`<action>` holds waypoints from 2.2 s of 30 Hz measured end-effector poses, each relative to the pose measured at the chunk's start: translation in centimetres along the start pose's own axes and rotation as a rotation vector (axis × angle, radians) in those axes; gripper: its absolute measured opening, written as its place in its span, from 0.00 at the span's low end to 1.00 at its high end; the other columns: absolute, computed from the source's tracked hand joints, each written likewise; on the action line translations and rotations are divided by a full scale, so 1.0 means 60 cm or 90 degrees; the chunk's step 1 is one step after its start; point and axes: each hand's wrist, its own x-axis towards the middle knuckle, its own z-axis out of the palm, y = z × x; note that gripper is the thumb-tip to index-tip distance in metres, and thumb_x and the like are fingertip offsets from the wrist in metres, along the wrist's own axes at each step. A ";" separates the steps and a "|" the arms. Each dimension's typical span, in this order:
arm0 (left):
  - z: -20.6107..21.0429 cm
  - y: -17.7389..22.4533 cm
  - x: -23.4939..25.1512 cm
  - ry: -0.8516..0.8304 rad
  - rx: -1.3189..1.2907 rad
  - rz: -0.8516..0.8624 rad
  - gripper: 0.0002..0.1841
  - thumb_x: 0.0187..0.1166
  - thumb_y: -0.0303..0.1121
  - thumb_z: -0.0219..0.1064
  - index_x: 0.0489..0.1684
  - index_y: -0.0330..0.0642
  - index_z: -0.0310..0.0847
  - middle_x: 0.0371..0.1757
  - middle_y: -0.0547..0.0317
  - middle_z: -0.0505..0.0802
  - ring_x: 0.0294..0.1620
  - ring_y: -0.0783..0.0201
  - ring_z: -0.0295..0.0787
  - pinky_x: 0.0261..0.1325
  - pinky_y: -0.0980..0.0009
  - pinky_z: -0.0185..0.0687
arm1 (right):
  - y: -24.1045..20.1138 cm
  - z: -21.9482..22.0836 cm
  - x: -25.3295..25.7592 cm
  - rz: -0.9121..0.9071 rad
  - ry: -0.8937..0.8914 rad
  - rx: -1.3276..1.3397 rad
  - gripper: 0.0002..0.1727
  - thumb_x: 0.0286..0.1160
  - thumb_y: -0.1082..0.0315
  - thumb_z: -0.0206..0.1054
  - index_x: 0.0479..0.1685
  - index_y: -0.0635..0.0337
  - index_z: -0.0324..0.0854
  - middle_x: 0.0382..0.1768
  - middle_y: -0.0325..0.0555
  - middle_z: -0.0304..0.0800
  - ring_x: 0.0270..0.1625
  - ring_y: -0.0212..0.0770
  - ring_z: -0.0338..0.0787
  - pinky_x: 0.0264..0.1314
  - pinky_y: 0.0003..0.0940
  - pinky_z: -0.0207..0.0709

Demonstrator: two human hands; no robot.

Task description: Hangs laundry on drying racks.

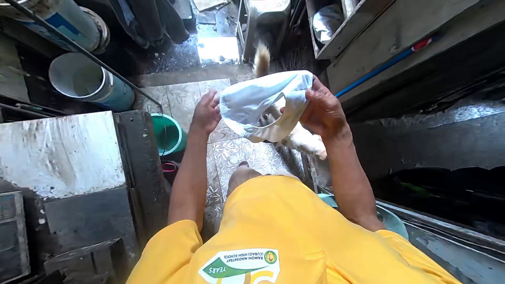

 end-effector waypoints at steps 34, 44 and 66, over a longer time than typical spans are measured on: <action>0.032 -0.046 -0.027 -0.203 -0.353 0.216 0.35 0.79 0.29 0.57 0.90 0.63 0.56 0.85 0.53 0.73 0.79 0.43 0.74 0.72 0.36 0.76 | -0.004 0.030 0.002 -0.177 0.201 -0.020 0.26 0.93 0.65 0.44 0.89 0.49 0.50 0.72 0.58 0.77 0.71 0.56 0.83 0.71 0.61 0.80; 0.097 -0.081 -0.009 -0.127 -0.356 0.132 0.29 0.87 0.31 0.49 0.90 0.57 0.52 0.85 0.49 0.72 0.78 0.43 0.78 0.73 0.41 0.79 | -0.039 0.099 0.043 -0.217 0.085 -0.061 0.40 0.87 0.64 0.52 0.95 0.42 0.32 0.79 0.59 0.69 0.76 0.60 0.78 0.71 0.65 0.78; 0.180 0.056 -0.087 -0.013 0.328 0.460 0.12 0.81 0.37 0.73 0.31 0.39 0.87 0.24 0.59 0.89 0.22 0.68 0.84 0.29 0.68 0.84 | 0.047 0.078 0.084 -0.149 0.156 -0.584 0.17 0.83 0.65 0.67 0.67 0.55 0.78 0.36 0.45 0.91 0.31 0.38 0.88 0.33 0.37 0.85</action>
